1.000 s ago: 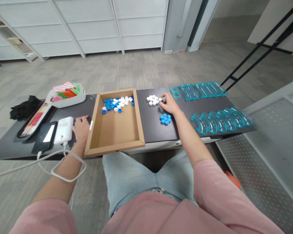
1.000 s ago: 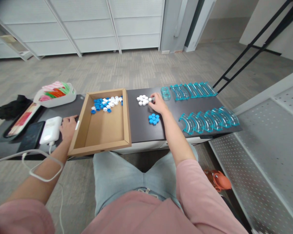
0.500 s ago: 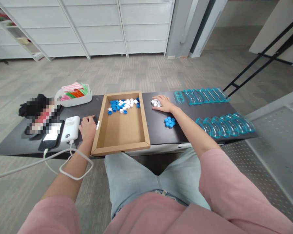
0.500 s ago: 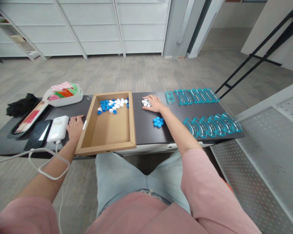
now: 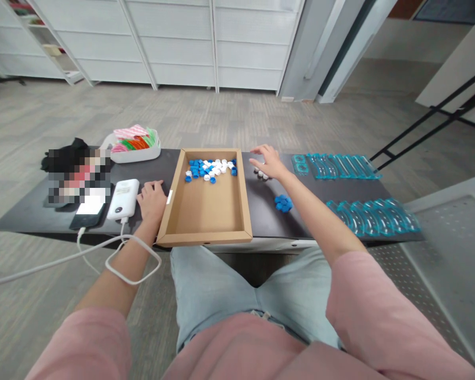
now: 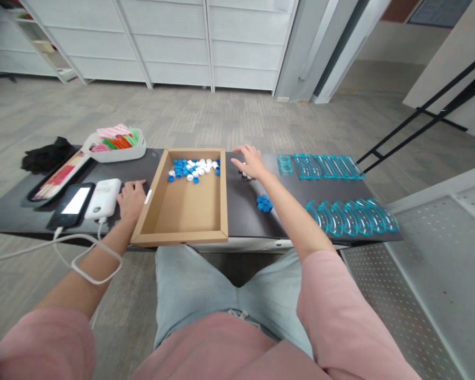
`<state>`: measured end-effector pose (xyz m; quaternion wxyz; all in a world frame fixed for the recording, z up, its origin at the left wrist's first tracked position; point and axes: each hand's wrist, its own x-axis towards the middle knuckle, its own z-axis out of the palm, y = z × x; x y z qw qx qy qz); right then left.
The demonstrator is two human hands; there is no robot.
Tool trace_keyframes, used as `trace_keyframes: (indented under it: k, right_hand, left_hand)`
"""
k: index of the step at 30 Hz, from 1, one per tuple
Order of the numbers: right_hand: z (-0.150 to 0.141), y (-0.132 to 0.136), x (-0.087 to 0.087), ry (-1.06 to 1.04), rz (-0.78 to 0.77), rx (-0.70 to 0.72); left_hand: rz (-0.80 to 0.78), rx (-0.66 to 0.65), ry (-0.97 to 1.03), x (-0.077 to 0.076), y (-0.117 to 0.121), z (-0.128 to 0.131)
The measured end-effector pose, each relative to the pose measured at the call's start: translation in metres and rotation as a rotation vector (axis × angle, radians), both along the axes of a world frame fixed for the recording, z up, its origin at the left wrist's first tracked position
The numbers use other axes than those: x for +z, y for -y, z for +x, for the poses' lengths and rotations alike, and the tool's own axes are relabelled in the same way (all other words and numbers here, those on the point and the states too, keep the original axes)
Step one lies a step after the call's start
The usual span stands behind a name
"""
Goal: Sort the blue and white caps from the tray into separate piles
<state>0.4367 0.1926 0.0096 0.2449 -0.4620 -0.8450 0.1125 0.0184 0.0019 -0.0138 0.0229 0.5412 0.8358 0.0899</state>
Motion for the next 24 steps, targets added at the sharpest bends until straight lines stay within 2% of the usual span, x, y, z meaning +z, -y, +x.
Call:
trace_keyframes:
  k: [3, 5, 8, 11, 18, 21, 24]
  right_hand:
    - [-0.052, 0.001, 0.022, 0.14, 0.009, 0.18]
    - [-0.088, 0.003, 0.03, 0.296, 0.005, 0.241]
    - [-0.131, 0.007, 0.034, 0.504, 0.006, 0.213]
    - [-0.153, 0.012, 0.029, 0.602, -0.041, 0.192]
    - [-0.153, 0.021, 0.021, 0.541, -0.11, 0.308]
    - [-0.141, 0.025, 0.025, 0.371, -0.165, 0.395]
    - [-0.113, 0.027, 0.031, 0.103, -0.233, 0.423]
  left_hand:
    - [0.0, -0.002, 0.007, 0.0, 0.0, -0.001]
    - [0.005, -0.008, 0.005, 0.0, 0.001, -0.002]
    - [0.017, -0.017, 0.015, 0.0, 0.002, -0.002]
    - [0.022, -0.008, 0.05, 0.001, 0.003, 0.0]
    - [0.043, 0.02, 0.039, 0.002, 0.0, 0.005]
    - [0.059, 0.015, 0.043, 0.001, -0.001, 0.004]
    - [0.059, 0.002, 0.04, -0.002, 0.0, 0.001]
